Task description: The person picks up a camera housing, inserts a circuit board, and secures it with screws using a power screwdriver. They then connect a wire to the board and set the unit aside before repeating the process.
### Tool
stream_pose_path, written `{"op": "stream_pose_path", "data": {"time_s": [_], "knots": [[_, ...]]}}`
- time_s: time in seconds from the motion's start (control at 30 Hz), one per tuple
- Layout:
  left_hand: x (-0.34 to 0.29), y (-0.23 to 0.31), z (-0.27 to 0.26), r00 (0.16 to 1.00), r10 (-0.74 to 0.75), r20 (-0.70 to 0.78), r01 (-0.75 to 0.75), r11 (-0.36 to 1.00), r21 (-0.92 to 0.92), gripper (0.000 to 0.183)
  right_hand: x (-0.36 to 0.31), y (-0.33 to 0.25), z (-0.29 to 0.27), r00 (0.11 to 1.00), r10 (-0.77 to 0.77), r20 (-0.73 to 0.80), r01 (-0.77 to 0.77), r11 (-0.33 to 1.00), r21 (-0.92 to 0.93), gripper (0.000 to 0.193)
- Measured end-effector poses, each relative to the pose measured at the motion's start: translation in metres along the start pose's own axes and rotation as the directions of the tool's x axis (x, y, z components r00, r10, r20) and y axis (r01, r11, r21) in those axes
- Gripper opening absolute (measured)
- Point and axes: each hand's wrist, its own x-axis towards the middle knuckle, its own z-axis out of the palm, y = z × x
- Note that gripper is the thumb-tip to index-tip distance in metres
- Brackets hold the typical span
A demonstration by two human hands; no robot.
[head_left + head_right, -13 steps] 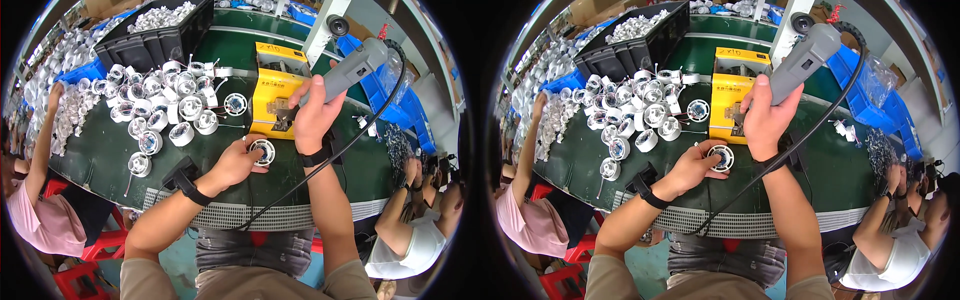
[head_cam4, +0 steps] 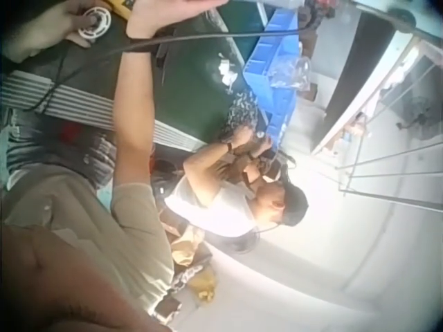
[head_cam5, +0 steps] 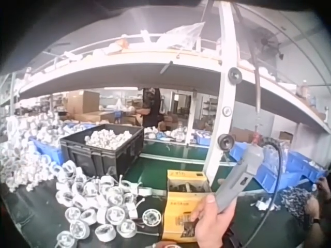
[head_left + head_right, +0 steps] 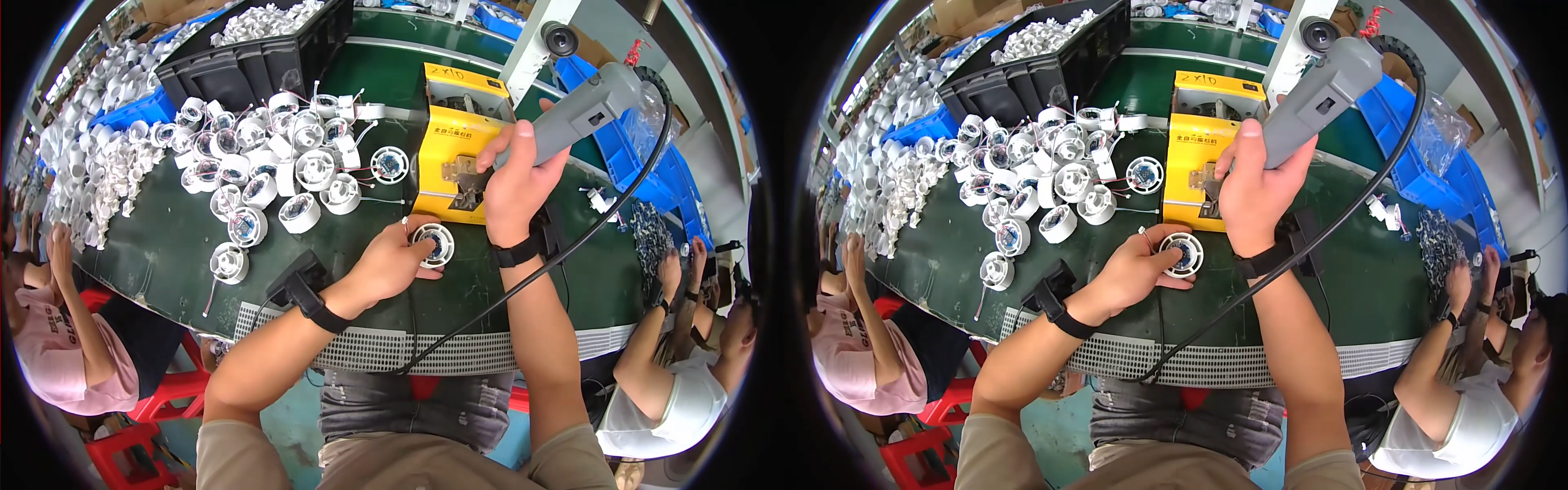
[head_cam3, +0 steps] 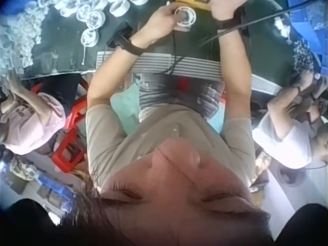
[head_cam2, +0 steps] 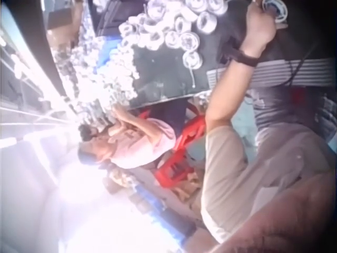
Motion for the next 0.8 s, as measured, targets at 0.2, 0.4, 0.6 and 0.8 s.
{"op": "stream_pose_path", "data": {"time_s": [0.2, 0.4, 0.6, 0.8], "knots": [[0.002, -0.001, -0.001, 1.0, -0.006, -0.026, 0.005, 1.0, -0.022, 0.033, -0.008, -0.006, -0.003, 0.998, 0.031, 0.054, -0.03, 1.0, -0.006, 0.04], [0.0, 0.005, 0.0, 0.999, -0.001, -0.047, -0.001, 0.999, -0.041, 0.03, -0.039, -0.025, -0.006, 0.991, 0.073, 0.116, -0.086, 0.99, 0.115, 0.047], [-0.002, 0.007, 0.002, 0.998, 0.045, -0.043, -0.044, 0.999, 0.016, 0.03, -0.055, -0.021, -0.003, 0.971, 0.134, 0.197, -0.154, 0.984, 0.087, 0.048], [-0.003, 0.008, 0.003, 0.998, 0.044, -0.051, -0.043, 0.999, 0.016, 0.029, -0.058, -0.018, -0.002, 0.971, 0.149, 0.185, -0.168, 0.982, 0.09, 0.047]]}}
